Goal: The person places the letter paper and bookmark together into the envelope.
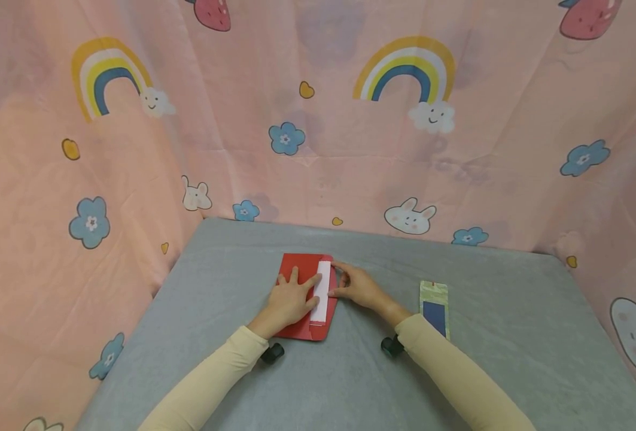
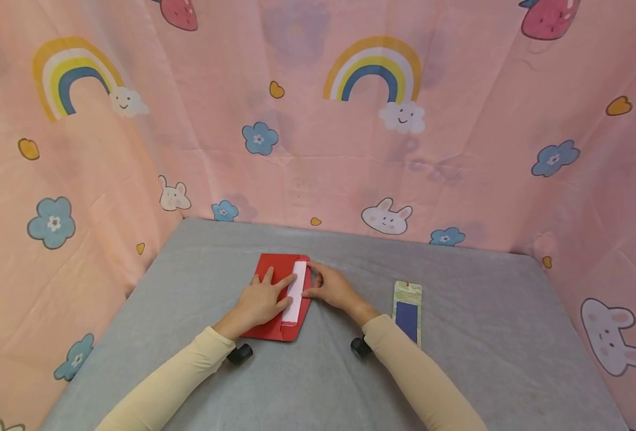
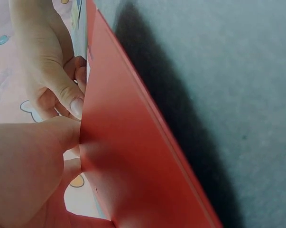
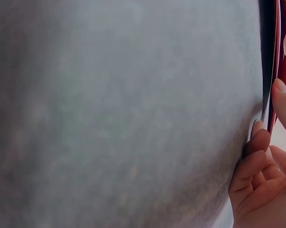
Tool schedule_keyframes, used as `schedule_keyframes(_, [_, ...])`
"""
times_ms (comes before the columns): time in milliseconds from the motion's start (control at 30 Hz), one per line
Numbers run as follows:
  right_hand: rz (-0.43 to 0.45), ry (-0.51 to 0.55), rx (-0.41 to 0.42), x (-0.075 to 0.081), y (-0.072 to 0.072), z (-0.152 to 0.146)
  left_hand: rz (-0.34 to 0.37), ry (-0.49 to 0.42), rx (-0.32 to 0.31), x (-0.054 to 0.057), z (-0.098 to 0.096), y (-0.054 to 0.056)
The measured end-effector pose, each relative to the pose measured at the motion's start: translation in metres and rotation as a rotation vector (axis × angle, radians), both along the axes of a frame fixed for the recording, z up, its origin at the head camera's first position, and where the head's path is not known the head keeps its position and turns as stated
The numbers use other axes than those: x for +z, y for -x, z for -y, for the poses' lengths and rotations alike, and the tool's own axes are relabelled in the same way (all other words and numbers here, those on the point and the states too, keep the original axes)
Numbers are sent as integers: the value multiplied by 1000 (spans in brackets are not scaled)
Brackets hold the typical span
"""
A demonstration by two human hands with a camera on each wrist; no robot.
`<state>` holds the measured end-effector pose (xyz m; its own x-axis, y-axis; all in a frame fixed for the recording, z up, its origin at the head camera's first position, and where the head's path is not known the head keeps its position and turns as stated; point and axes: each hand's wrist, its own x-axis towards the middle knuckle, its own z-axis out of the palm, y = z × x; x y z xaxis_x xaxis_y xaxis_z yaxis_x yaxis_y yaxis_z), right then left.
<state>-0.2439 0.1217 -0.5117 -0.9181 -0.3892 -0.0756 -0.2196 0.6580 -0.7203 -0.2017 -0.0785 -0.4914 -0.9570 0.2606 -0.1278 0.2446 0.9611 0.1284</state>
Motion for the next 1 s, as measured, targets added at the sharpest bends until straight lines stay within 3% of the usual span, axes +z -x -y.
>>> schedule_keyframes(1000, [-47, -45, -30, 1, -2, 10, 12, 3, 9, -2, -1, 2])
